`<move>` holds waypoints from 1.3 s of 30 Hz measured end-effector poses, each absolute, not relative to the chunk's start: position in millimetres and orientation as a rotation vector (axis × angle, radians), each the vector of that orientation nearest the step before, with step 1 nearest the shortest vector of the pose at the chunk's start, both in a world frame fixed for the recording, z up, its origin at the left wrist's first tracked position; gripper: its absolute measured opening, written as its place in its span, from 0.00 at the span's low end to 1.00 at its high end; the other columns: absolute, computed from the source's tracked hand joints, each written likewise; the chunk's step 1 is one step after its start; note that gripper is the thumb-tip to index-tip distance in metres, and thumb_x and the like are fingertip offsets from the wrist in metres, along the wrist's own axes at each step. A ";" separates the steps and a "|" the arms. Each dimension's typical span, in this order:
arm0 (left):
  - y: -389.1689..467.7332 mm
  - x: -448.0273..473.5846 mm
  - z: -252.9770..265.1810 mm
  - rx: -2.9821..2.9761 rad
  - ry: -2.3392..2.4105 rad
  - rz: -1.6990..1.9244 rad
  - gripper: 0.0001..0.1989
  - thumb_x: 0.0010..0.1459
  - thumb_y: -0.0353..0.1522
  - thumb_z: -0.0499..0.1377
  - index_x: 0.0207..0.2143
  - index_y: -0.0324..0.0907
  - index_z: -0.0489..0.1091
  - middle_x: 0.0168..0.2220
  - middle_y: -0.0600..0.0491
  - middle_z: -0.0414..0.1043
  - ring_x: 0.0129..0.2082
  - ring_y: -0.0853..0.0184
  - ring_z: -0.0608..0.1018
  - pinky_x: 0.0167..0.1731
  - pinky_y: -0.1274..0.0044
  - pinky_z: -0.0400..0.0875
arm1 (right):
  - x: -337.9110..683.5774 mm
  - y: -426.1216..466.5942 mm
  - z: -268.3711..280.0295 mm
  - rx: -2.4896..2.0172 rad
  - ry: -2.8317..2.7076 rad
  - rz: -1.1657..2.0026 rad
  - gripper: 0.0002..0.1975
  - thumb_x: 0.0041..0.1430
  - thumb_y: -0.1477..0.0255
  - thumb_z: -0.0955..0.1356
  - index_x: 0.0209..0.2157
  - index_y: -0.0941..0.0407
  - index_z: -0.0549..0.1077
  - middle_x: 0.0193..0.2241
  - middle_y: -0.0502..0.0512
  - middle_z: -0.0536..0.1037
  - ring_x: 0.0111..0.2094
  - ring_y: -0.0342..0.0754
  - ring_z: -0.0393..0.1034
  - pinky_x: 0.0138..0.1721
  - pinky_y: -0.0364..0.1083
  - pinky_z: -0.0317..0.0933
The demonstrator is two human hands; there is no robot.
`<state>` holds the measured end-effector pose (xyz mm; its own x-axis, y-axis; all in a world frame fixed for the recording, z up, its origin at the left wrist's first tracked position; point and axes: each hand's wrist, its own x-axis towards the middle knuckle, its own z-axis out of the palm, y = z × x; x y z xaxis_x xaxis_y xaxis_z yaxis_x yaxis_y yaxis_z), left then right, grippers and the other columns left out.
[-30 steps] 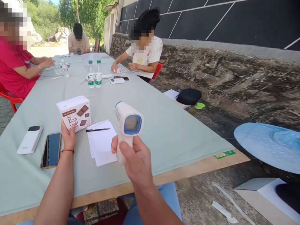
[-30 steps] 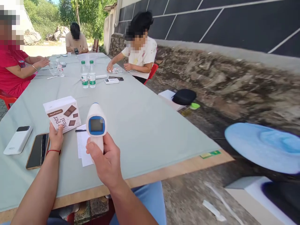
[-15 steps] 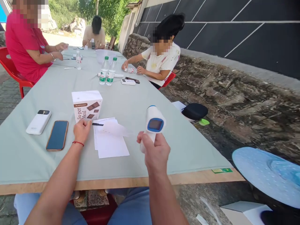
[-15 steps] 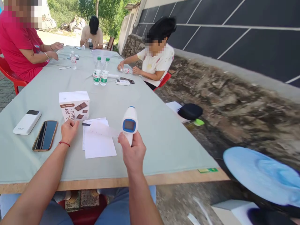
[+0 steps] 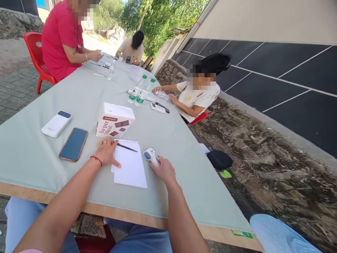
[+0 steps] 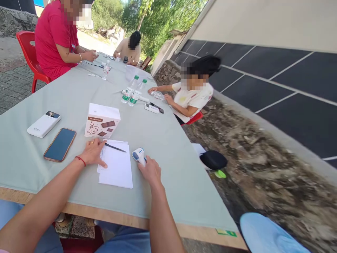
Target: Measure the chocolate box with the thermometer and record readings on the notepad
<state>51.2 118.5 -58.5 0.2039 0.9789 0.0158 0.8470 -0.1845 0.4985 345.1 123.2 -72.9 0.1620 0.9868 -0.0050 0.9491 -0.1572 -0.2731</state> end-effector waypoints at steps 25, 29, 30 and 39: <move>117.7 50.4 -48.0 2.188 1.615 0.224 0.39 0.38 0.52 0.69 0.55 0.54 0.67 0.58 0.46 0.57 0.56 0.50 0.62 0.55 0.64 0.54 | 216.2 56.6 -69.9 -1.219 -1.044 1.121 0.07 0.44 0.66 0.68 0.25 0.56 0.71 0.17 0.47 0.72 0.20 0.43 0.64 0.26 0.45 0.59; 116.1 50.7 -45.0 2.204 1.565 0.151 0.41 0.37 0.54 0.68 0.55 0.52 0.66 0.60 0.45 0.55 0.59 0.50 0.60 0.57 0.63 0.52 | 217.4 52.2 -81.6 -1.317 -1.090 1.160 0.07 0.42 0.67 0.68 0.24 0.56 0.72 0.17 0.47 0.71 0.20 0.43 0.62 0.24 0.44 0.57; 115.2 50.9 -44.7 2.204 1.555 0.125 0.44 0.36 0.54 0.68 0.56 0.51 0.64 0.61 0.44 0.54 0.61 0.49 0.58 0.58 0.62 0.51 | 218.5 51.8 -83.5 -1.331 -1.102 1.142 0.07 0.41 0.67 0.68 0.24 0.56 0.71 0.17 0.47 0.70 0.20 0.42 0.62 0.24 0.44 0.57; 110.3 51.7 -44.8 2.187 1.435 -0.002 0.56 0.28 0.53 0.69 0.61 0.50 0.55 0.70 0.44 0.39 0.68 0.44 0.46 0.62 0.58 0.42 | 216.8 43.3 -90.4 -1.388 -1.351 0.863 0.09 0.45 0.64 0.67 0.21 0.55 0.67 0.17 0.46 0.67 0.21 0.43 0.60 0.25 0.44 0.56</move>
<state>51.7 110.3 -44.8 0.4386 0.8551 -0.2765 0.8559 -0.3037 0.4185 216.8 43.3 -90.4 0.1301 0.9819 0.1379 0.2876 0.0958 -0.9529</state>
